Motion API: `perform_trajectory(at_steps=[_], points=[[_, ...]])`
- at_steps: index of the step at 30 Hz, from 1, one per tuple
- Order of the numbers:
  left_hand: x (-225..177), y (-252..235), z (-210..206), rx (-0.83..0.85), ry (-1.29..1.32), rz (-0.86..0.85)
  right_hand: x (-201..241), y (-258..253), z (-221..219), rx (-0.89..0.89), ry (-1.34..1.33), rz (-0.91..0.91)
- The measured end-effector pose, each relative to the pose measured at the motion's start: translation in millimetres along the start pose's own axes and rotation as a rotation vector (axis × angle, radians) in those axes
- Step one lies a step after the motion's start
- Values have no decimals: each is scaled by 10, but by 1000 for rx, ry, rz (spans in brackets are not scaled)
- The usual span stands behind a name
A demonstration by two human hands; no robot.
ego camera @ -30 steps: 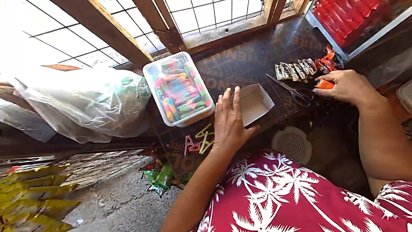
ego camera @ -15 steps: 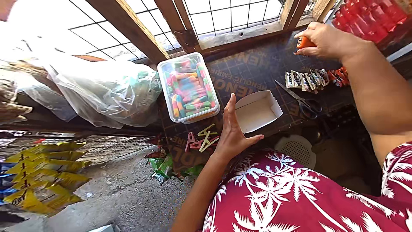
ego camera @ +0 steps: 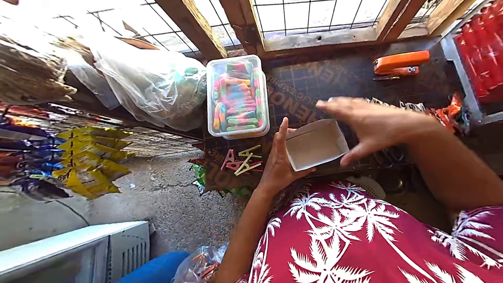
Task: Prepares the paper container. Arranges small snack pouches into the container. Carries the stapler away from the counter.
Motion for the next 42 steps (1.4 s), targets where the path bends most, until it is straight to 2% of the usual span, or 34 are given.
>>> perform_trajectory(at_steps=[2, 4, 8, 13, 20, 27, 36, 42], points=[[-12, 12, -2, -14, -22, -14, 199, -16, -257, 52, 34, 44], [-27, 20, -5, -18, -45, -22, 175, -64, -393, 10, 83, 77], [-30, 6, -9, -17, -50, -46, 118, -88, -404, 1, 56, 121], [-19, -12, 34, 78, 37, -48, 65, -3, -387, -7, 20, 62], [12, -48, 27, 83, 8, -69, 167, 80, -474, -86, -11, -52], [43, -45, 57, 100, 69, -69, 368, 314, -652, -292, -181, -236], [58, -52, 66, 133, 112, -83, 385, 309, -803, -457, -64, -268], [43, -59, 57, 155, 88, -103, 320, 383, -710, -363, -144, -205]])
Point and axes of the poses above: each hand's wrist, its own y-axis away from the middle knuckle, its own z-axis out of the back of the hand, x = y × z, the point moved 2 cm from there along -y, towards the middle knuckle
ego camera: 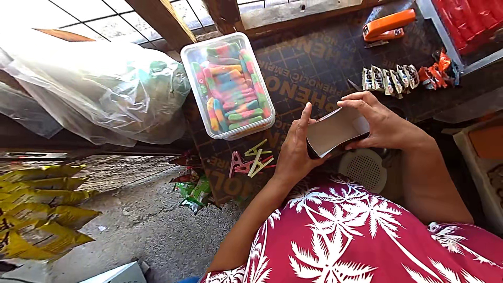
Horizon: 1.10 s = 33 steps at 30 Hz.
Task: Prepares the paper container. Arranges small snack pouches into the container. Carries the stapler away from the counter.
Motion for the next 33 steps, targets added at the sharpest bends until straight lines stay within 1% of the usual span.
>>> perform_trajectory(at_steps=[3, 8, 10, 12, 14, 16, 18, 20, 22, 23, 26, 29, 31, 33], points=[[9, 7, -18, 7, -10, -4, -34, -32, 10, 21, -1, 44], [-12, -4, -3, 34, -20, 8, -64, -48, 34, 28, -10, 53], [-18, 0, -15, 30, -41, 5, -70, 27, 126, -2, -18, 73], [-25, 7, -44, 15, -61, 20, -82, 162, 346, -103, -2, 58], [-23, 4, -70, -7, -103, 32, -187, 341, 653, -276, 90, -25], [-30, -11, -104, -24, -141, 51, -389, 568, 959, -409, 252, -152], [-49, -42, -143, -42, -160, 59, -616, 793, 1191, -456, 371, -299], [-68, -81, -182, -62, -174, 50, -796, 967, 1338, -464, 409, -419], [-75, -96, -215, -76, -187, 40, -894, 1055, 1397, -465, 416, -451], [-68, -94, -225, -83, -186, 31, -912, 1063, 1395, -459, 413, -433], [-57, -88, -213, -105, -160, 26, -930, 970, 1317, -380, 366, -287], [-68, -64, -208, -111, -137, 17, -912, 846, 1219, -292, 403, -274], [-73, -46, -212, -99, -131, 13, -865, 749, 1148, -309, 409, -224], [-79, -32, -232, -84, -141, 14, -807, 621, 1081, -295, 355, -138]])
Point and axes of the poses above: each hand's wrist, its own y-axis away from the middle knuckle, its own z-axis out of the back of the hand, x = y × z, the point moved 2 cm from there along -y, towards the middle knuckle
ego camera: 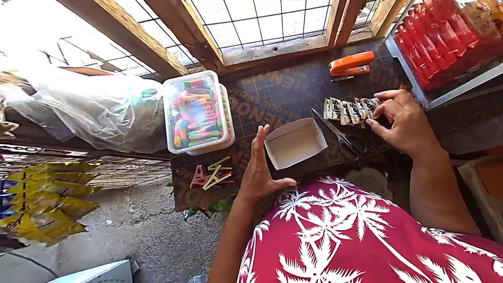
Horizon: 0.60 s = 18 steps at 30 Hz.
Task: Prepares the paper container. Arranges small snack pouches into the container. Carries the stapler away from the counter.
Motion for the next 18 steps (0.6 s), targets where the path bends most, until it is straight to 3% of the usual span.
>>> perform_trajectory(at_steps=[7, 9, 13, 18], points=[[19, 12, 2, 21, 24, -26, 232, -798, -252, 276, -21, 376], [32, 6, 16, 2, 81, -13, 267, -1061, -334, 433, 19, 466], [2, -17, 54, -35, 149, 49, 397, -1361, -403, 837, 229, 413], [6, -14, 60, -47, 178, 53, 514, -1545, -427, 1006, 276, 437]])
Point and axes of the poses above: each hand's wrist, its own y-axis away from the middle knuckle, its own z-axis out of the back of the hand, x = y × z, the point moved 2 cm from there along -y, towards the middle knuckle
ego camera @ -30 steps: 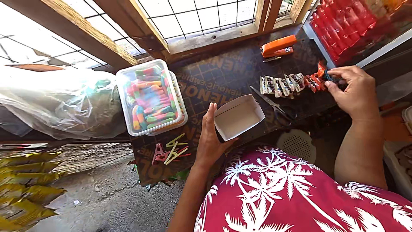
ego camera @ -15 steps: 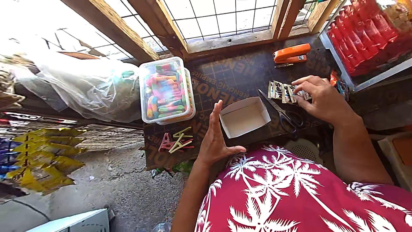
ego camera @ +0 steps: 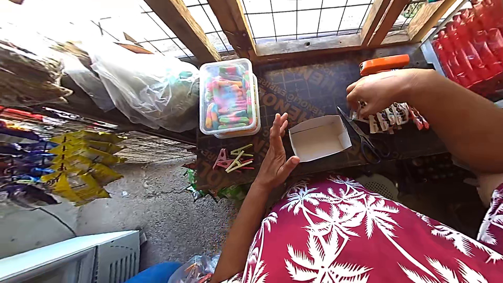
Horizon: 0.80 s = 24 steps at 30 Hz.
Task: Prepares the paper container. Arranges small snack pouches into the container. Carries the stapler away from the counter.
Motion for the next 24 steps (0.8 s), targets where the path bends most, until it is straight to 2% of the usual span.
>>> perform_trajectory(at_steps=[4, 8, 13, 19, 24], points=[[18, -4, -3, 14, 4, -17, -74, 49, 122, -74, -62, 72], [46, 0, 2, 8, 23, -43, -80, 324, 328, -380, -95, 194], [39, -13, 14, 19, 34, -38, 339, 623, 554, -683, -110, 226], [44, -22, 25, 26, 57, -48, 848, 228, 279, -651, -343, 367], [46, -32, 19, 17, 47, -49, 941, -144, 33, -625, -412, 389]])
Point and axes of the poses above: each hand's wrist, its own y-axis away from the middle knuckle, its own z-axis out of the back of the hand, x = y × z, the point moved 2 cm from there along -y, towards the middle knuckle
